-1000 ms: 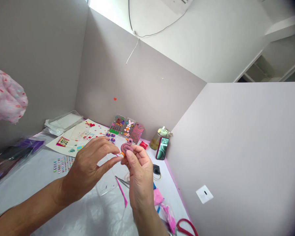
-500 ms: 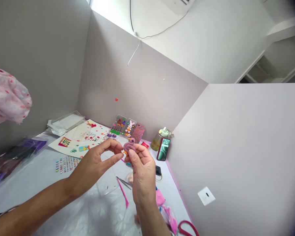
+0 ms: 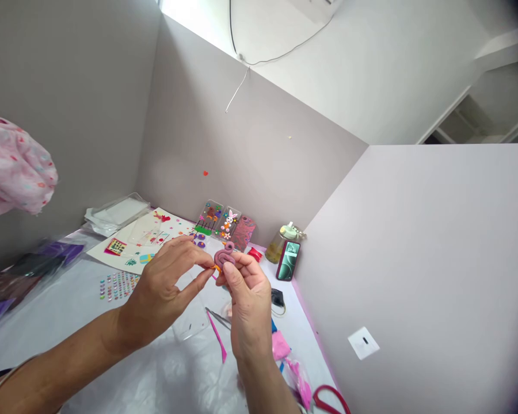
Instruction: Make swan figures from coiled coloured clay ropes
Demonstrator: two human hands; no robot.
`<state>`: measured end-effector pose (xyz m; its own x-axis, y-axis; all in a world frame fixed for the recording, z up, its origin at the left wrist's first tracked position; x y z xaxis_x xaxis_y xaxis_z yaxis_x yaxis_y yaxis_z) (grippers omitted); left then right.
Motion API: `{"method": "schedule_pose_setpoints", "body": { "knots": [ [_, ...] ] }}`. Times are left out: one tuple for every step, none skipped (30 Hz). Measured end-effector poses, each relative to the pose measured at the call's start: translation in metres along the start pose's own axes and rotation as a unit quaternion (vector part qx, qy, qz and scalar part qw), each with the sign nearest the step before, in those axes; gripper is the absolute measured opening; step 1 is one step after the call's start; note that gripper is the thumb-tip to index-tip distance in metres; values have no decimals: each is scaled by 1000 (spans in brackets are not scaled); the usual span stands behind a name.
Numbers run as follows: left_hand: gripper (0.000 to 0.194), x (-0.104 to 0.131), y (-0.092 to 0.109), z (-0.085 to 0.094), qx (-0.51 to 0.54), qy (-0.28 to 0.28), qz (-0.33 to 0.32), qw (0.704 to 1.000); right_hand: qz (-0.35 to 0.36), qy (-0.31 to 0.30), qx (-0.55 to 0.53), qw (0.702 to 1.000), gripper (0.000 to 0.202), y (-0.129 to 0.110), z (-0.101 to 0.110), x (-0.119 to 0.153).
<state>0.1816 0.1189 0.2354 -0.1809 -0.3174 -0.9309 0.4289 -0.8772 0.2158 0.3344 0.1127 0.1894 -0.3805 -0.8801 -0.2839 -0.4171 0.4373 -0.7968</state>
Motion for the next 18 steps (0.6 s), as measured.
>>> {"method": "schedule_pose_setpoints", "body": {
  "knots": [
    [14,0,1,1,-10,6,-10,1000,-1,-1,-2,1000,23,1,0,0],
    [14,-1,3,2,-22,9,-20,1000,-3,-2,-5,1000,23,1,0,1],
    [14,-1,4,3,-33,12,-29,999,-4,-3,-7,1000,24,2,-1,1],
    [13,-1,4,4,-40,16,-30,999,-5,-2,-9,1000,25,2,-1,1],
    [11,-1,1,4,-40,17,-19,999,-5,0,-10,1000,26,2,0,1],
    [7,-2,-3,3,-30,8,8,999,-5,3,-10,1000,26,1,0,1],
    [3,-1,-10,-1,-6,-12,47,999,-4,6,-9,1000,26,1,0,1],
    [2,0,-17,-8,28,-42,93,994,-2,10,-7,1000,26,-1,1,1],
    [7,3,-22,-16,68,-76,137,985,2,15,-6,1000,27,-2,2,0],
    [11,6,-25,-24,108,-110,174,973,6,21,-4,1000,27,-4,3,0],
    [14,10,-26,-30,141,-133,200,960,10,27,-2,1000,28,-6,4,-1],
    [15,12,-25,-34,163,-141,216,952,15,33,1,999,29,-7,5,-1],
    [15,14,-25,-34,171,-137,224,950,19,39,3,999,29,-9,6,-1],
    [14,14,-24,-31,165,-122,224,953,20,42,4,999,29,-10,7,0],
    [12,14,-23,-26,148,-99,212,961,18,43,2,999,29,-9,6,0],
    [11,12,-20,-19,124,-68,187,972,14,42,-4,999,28,-9,5,1],
    [10,10,-15,-12,98,-38,154,982,7,41,-12,999,28,-7,4,1],
    [8,9,-10,-6,71,-12,118,990,-2,40,-23,999,28,-5,3,2]
  ]
}}
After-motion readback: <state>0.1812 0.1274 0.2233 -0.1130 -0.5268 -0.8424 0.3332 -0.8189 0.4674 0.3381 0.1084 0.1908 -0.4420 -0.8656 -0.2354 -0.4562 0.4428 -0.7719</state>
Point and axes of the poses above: each hand's wrist, its own x-axis away from the middle knuckle, its own z-axis out of the back of the hand, y = z × x, the point moved 10 cm from there along -x, towards the middle knuckle, and after that the axes turned 15 degrees about -x, right-handed, at the moved point
